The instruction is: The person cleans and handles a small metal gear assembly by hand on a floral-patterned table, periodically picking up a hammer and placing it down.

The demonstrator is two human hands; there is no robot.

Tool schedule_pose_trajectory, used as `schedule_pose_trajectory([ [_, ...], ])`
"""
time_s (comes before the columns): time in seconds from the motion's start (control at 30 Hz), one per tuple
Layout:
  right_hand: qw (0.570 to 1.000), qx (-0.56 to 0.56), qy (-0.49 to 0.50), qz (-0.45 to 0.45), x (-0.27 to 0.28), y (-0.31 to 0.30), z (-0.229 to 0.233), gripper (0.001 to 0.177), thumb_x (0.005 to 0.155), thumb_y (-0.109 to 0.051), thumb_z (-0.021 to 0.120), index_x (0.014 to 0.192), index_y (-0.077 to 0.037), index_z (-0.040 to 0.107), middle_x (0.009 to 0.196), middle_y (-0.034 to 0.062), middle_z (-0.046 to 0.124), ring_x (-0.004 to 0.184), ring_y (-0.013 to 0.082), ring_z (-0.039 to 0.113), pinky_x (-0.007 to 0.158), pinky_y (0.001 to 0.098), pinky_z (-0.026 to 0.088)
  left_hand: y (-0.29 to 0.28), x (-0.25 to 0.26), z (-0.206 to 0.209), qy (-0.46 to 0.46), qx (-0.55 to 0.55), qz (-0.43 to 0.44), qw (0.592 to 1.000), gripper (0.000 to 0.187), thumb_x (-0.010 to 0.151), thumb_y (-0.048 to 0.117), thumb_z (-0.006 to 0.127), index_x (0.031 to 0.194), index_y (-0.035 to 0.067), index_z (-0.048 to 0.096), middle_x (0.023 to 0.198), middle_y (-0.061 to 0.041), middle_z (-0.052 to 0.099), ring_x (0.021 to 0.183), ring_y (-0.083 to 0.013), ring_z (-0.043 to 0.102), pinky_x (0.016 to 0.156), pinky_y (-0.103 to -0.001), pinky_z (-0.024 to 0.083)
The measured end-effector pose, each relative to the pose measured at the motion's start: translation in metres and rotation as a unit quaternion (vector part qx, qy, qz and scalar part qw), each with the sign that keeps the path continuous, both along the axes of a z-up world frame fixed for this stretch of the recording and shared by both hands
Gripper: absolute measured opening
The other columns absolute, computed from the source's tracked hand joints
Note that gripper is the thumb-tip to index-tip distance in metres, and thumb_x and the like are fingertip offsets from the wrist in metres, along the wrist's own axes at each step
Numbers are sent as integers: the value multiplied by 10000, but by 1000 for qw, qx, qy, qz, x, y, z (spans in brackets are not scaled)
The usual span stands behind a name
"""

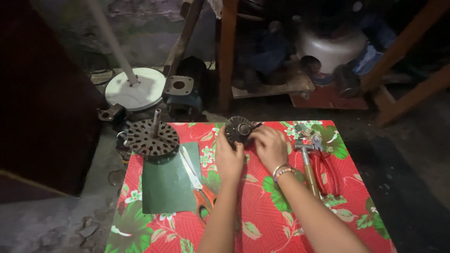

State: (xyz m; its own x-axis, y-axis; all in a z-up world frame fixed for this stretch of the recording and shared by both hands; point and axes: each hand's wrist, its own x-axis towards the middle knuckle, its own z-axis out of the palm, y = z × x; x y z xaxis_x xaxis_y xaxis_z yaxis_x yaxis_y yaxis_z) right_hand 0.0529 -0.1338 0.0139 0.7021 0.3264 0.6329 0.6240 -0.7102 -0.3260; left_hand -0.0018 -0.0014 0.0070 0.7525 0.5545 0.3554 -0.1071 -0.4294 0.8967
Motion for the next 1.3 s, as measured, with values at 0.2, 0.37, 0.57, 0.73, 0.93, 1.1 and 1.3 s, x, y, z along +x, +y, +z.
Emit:
schedule_pose_trajectory([
  [0.2,993,-42,-55,98,4,-6,-13,189,821,-86,689,983,-135,772,1106,42,731,1146,251,664,1036,473,454,1,0,-1,-25,11,7,1000,649,811,123,676,1413,24,456,1305,-230,595,1183,-432,587,972,-478,488],
  [0.37,999,14,23,27,16,-8,-25,150,842,-98,700,947,-150,794,1130,41,752,1161,255,656,1014,459,462,2,-2,-1,-27,-4,6,1000,582,826,119,652,1380,37,495,1296,-222,614,1178,-422,605,976,-476,499],
  [0.57,999,29,7,42,14,-8,-30,128,842,-111,715,926,-154,800,1126,36,762,1175,238,668,1040,467,443,1,-3,-4,-37,15,10,999,572,831,143,676,1362,37,493,1259,-225,622,1142,-426,617,937,-483,512],
  [0.73,998,16,3,56,15,-9,-23,126,837,-103,723,925,-152,800,1117,45,759,1169,258,658,1034,465,438,0,-2,1,-18,7,12,1000,566,830,140,672,1358,51,490,1254,-215,630,1140,-423,628,914,-485,521],
  [0.93,998,52,44,15,14,-9,-21,134,847,-103,704,937,-149,792,1118,25,759,1157,247,657,1048,454,443,-1,-6,3,-20,12,6,1000,580,818,128,667,1365,55,487,1265,-209,626,1147,-418,624,927,-482,519],
  [1.1,999,16,-1,51,11,-9,-17,137,835,-99,712,926,-151,800,1100,34,747,1148,257,637,1050,479,423,-1,-2,5,-21,15,0,1000,600,816,122,660,1383,53,478,1279,-210,624,1165,-408,612,958,-474,501],
  [1.3,992,-16,-37,118,5,-10,-14,174,818,-88,695,962,-134,780,1099,45,728,1142,267,652,1082,472,430,-1,0,-5,-54,62,16,997,608,842,100,659,1422,51,482,1313,-222,619,1194,-426,594,1001,-477,486],
])
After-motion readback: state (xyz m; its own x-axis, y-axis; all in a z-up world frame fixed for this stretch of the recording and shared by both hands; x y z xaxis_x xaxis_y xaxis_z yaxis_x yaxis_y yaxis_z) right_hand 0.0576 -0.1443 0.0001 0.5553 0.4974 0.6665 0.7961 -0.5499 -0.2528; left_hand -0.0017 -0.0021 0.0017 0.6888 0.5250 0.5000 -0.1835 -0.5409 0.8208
